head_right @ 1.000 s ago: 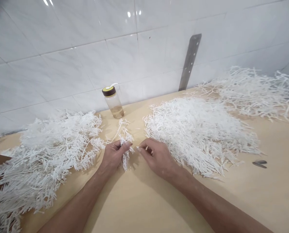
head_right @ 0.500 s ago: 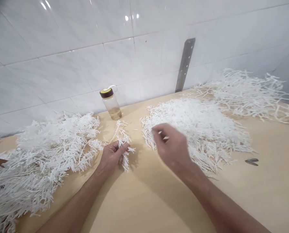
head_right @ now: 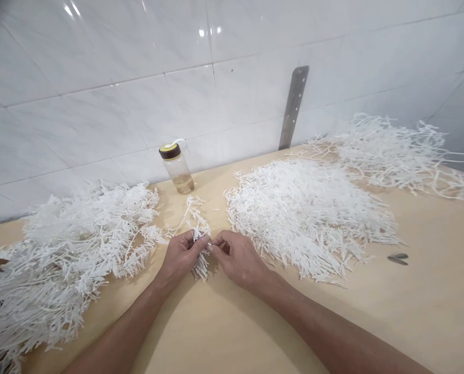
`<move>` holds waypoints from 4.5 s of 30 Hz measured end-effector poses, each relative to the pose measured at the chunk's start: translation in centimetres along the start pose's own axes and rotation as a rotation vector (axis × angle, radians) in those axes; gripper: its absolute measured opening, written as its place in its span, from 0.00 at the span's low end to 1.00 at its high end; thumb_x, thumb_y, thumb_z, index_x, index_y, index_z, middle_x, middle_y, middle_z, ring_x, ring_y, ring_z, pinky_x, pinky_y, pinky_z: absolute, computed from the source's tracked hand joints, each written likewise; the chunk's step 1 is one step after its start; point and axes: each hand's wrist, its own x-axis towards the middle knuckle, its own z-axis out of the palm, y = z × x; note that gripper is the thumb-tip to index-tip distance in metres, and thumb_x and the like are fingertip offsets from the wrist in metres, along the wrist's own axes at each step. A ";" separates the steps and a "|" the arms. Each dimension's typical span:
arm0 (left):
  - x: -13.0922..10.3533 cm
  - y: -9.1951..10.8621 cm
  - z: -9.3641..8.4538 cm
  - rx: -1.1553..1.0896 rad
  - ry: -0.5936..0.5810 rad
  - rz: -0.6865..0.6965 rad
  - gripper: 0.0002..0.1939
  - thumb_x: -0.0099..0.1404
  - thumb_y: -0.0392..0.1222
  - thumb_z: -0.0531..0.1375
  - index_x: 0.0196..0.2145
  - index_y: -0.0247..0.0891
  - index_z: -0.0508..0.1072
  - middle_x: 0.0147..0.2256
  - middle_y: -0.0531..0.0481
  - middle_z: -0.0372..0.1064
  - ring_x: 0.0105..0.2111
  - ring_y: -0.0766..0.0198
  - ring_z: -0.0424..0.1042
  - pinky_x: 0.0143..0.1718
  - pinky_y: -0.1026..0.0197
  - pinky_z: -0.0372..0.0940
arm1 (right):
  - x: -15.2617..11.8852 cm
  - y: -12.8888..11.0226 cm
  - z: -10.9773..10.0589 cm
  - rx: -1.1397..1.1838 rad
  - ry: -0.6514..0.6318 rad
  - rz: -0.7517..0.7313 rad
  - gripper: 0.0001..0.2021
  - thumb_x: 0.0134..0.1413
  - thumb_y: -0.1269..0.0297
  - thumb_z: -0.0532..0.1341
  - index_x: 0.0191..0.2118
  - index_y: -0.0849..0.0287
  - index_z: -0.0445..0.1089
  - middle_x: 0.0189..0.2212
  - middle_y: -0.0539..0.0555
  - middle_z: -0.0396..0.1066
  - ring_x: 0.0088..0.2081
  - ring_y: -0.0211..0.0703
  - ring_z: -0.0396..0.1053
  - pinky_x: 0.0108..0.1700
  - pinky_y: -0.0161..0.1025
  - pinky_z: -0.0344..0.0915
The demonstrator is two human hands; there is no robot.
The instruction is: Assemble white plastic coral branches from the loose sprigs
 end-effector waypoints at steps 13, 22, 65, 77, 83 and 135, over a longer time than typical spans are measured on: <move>-0.2 0.9 -0.1 -0.064 -0.031 -0.039 0.21 0.58 0.57 0.63 0.23 0.37 0.66 0.20 0.56 0.56 0.22 0.69 0.55 0.23 0.65 0.52 | -0.2 0.2 0.4 0.034 0.026 -0.121 0.06 0.60 0.64 0.59 0.31 0.56 0.69 0.29 0.51 0.70 0.28 0.39 0.66 0.30 0.36 0.62; 0.0 0.7 0.0 0.033 0.108 -0.020 0.20 0.57 0.53 0.63 0.20 0.38 0.61 0.18 0.58 0.53 0.21 0.69 0.53 0.23 0.66 0.52 | -0.2 0.0 0.2 -0.131 -0.077 -0.315 0.09 0.59 0.75 0.54 0.28 0.57 0.62 0.27 0.50 0.65 0.30 0.40 0.62 0.34 0.37 0.59; 0.1 0.2 0.1 -0.009 0.025 -0.032 0.19 0.57 0.53 0.64 0.22 0.37 0.64 0.19 0.57 0.57 0.21 0.70 0.56 0.22 0.66 0.53 | 0.3 -0.1 0.3 -0.121 -0.093 -0.101 0.07 0.60 0.70 0.55 0.29 0.58 0.62 0.23 0.47 0.65 0.26 0.37 0.59 0.29 0.35 0.54; 0.3 0.2 -0.4 0.033 0.017 0.004 0.19 0.60 0.53 0.63 0.22 0.37 0.64 0.20 0.57 0.54 0.23 0.69 0.55 0.25 0.65 0.51 | -0.3 -0.3 -0.4 -0.055 -0.079 -0.158 0.05 0.61 0.66 0.58 0.33 0.58 0.68 0.25 0.48 0.70 0.27 0.37 0.66 0.30 0.34 0.61; 0.1 -0.1 -0.3 0.016 -0.007 0.039 0.19 0.61 0.53 0.62 0.23 0.36 0.67 0.21 0.56 0.53 0.23 0.69 0.53 0.25 0.65 0.50 | 0.8 -0.4 -6.2 -0.263 0.492 -0.282 0.05 0.61 0.64 0.59 0.36 0.57 0.71 0.31 0.52 0.75 0.29 0.40 0.70 0.30 0.36 0.68; -0.1 1.0 -0.7 -0.037 -0.224 0.017 0.20 0.59 0.56 0.63 0.28 0.33 0.75 0.20 0.53 0.59 0.23 0.68 0.56 0.24 0.65 0.51 | 0.2 -0.2 -2.3 0.045 -0.040 0.024 0.06 0.58 0.63 0.58 0.36 0.58 0.70 0.26 0.48 0.69 0.19 0.33 0.63 0.23 0.34 0.63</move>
